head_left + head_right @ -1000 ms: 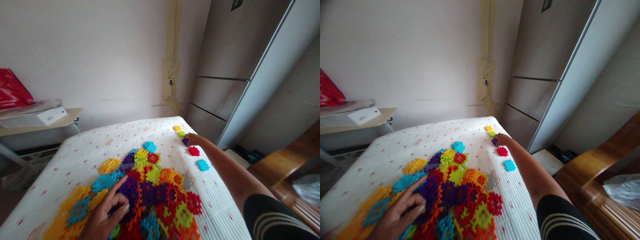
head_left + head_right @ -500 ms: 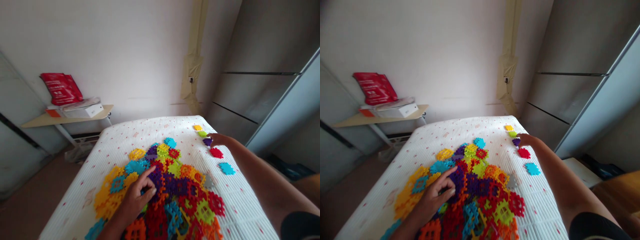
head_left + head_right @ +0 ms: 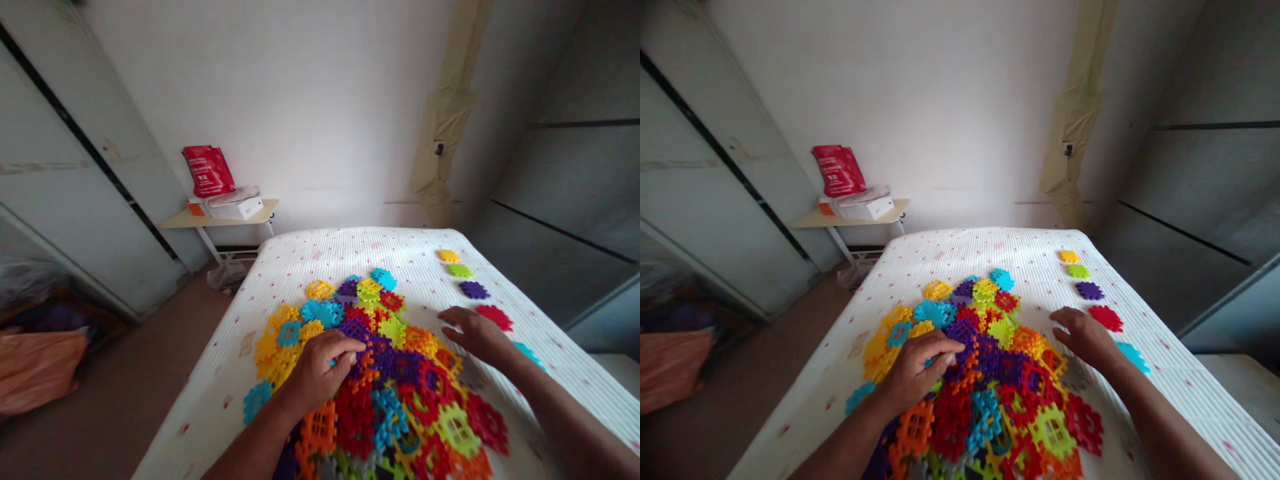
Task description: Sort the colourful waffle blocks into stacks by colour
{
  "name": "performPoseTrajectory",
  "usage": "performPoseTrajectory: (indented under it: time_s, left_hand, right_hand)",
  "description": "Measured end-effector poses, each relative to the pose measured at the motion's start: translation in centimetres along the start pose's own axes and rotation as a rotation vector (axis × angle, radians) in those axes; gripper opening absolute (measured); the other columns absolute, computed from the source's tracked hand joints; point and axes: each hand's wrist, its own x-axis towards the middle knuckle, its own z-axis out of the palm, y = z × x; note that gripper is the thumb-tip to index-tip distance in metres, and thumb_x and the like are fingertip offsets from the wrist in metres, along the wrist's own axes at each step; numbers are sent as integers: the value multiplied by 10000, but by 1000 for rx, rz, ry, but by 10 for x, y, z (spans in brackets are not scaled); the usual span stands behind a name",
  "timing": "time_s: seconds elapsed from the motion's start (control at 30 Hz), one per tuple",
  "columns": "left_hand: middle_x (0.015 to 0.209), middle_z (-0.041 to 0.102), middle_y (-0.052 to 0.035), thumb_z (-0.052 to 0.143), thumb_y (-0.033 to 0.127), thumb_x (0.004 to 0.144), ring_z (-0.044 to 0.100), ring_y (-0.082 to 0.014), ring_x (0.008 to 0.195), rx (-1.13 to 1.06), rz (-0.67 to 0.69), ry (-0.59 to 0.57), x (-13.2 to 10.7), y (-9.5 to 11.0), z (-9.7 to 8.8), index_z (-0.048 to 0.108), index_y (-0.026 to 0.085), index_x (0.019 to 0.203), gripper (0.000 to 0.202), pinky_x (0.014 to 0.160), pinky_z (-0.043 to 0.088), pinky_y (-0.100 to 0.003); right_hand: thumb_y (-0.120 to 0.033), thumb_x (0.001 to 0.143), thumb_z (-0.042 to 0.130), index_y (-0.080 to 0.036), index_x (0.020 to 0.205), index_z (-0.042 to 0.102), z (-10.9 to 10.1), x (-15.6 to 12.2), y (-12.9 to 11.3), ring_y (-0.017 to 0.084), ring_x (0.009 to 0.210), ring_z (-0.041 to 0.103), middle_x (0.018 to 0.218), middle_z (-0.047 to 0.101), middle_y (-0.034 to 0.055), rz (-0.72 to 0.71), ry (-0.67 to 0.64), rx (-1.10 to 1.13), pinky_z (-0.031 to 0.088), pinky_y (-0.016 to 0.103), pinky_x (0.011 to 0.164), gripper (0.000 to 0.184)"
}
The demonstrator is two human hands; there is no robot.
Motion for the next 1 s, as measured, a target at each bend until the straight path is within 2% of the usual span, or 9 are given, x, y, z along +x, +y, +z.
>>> performPoseTrajectory:
  time_s: [0.1,0.23,0.33,0.4,0.57,0.67,0.77,0.9,1.0]
  left_hand:
    - [750,685,-31,498,239,828,625,-130,707,-70,-67,134,1,-4,-22,696,196,937,230,686,482,-245]
    - [809,693,-31,538,319,790,634,-147,745,-126,-311,330,-5,-21,-67,677,174,963,265,693,487,-248]
    - [854,691,-45,575,355,725,630,-176,786,-26,-490,359,-22,-43,-97,676,155,958,323,696,483,-262]
    - [882,684,-51,594,370,683,623,-201,826,83,-581,285,-39,-59,-107,675,158,982,375,728,478,-289]
    - [1010,653,-61,636,356,541,596,-258,950,140,-683,145,-65,-91,-103,644,154,1049,547,840,456,-346]
    - [1019,641,-42,636,305,503,574,-268,991,218,-684,83,-66,-99,-98,639,168,1025,540,876,433,-350]
    - [958,639,-36,617,248,501,581,-246,941,295,-667,86,-63,-101,-96,647,164,960,468,848,435,-329]
    - [797,639,1,634,278,527,605,-203,765,188,-673,187,-63,-101,-96,616,184,864,351,707,468,-302]
    - [707,615,38,663,336,556,593,-164,656,63,-660,395,-60,-100,-95,547,203,934,418,620,463,-270]
  right_hand:
    - [-313,830,433,-186,833,652,9,1,-1,185,755,625,831,664,73,-36,72,-19,484,293,688,254]
    - [-358,843,425,-187,805,645,14,3,3,174,713,614,801,653,65,-1,144,4,479,274,657,281]
    - [-369,831,441,-196,806,653,17,3,6,174,710,618,805,658,57,13,165,15,480,266,644,274]
    - [-368,821,453,-200,802,659,18,3,7,174,707,621,806,661,52,13,174,8,478,263,641,266]
    - [-371,825,441,-196,808,656,18,3,7,176,719,625,811,663,53,20,183,-6,478,262,655,278]
    - [-369,824,443,-199,811,654,19,3,8,175,713,624,816,664,53,37,174,-12,479,263,654,271]
    - [-365,825,443,-201,816,653,20,2,9,176,714,623,816,662,53,46,174,-15,479,265,653,266]
    - [-365,832,428,-193,810,648,21,2,9,174,708,621,802,654,55,44,189,-9,478,267,656,280]
    - [-363,810,441,-191,795,655,20,3,7,174,691,623,788,657,53,58,206,6,476,266,636,275]
